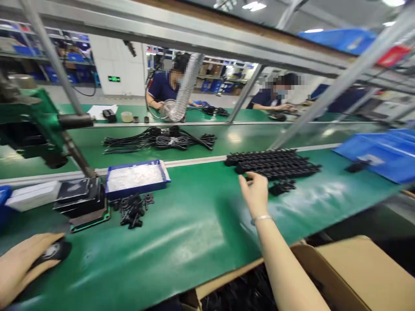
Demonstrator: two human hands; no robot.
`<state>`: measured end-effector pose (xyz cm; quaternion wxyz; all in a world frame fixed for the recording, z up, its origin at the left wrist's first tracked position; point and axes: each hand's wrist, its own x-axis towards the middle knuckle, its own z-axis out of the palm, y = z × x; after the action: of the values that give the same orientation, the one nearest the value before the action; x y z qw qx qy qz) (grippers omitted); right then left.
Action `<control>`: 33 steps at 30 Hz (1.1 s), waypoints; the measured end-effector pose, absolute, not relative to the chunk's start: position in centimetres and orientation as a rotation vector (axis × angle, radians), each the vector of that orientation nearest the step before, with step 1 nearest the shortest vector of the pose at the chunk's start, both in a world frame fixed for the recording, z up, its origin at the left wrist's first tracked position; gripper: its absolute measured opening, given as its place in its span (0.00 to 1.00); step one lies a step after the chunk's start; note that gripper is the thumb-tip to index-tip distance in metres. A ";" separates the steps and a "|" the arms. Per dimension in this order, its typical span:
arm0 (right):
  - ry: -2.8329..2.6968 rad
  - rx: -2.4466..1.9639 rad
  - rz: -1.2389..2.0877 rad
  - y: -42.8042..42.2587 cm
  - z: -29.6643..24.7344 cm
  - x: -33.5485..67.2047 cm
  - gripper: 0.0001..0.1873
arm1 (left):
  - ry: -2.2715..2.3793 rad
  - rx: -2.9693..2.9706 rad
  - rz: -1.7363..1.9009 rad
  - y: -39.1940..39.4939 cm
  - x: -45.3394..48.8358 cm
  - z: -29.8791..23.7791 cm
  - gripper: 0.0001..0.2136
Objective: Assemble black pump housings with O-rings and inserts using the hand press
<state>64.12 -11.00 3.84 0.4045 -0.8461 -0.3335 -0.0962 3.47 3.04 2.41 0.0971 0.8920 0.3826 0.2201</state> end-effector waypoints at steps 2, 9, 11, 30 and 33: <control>-1.221 -2.000 -0.012 -9.1 2.8 58.2 0.21 | 1.109 2.620 0.540 2.1 3.8 2.3 0.21; -1.901 -1.559 0.334 -1.1 -0.4 42.4 0.15 | 1.076 2.200 0.573 -2.8 9.6 1.5 0.20; -1.913 -1.573 0.327 0.3 -0.4 42.0 0.10 | 1.052 2.053 0.618 -3.8 10.3 0.9 0.22; -1.713 -1.540 0.627 -12.0 -1.3 37.8 0.10 | 0.931 1.558 0.693 -6.7 10.4 -0.6 0.28; -1.657 -1.563 0.657 -11.2 -0.9 37.9 0.12 | 0.947 1.537 0.692 -6.9 10.5 -0.6 0.29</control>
<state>37.91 -11.20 -0.95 0.3759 -0.6110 -0.6476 0.2567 10.55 -6.88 -0.63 0.5679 0.6544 0.4031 0.2945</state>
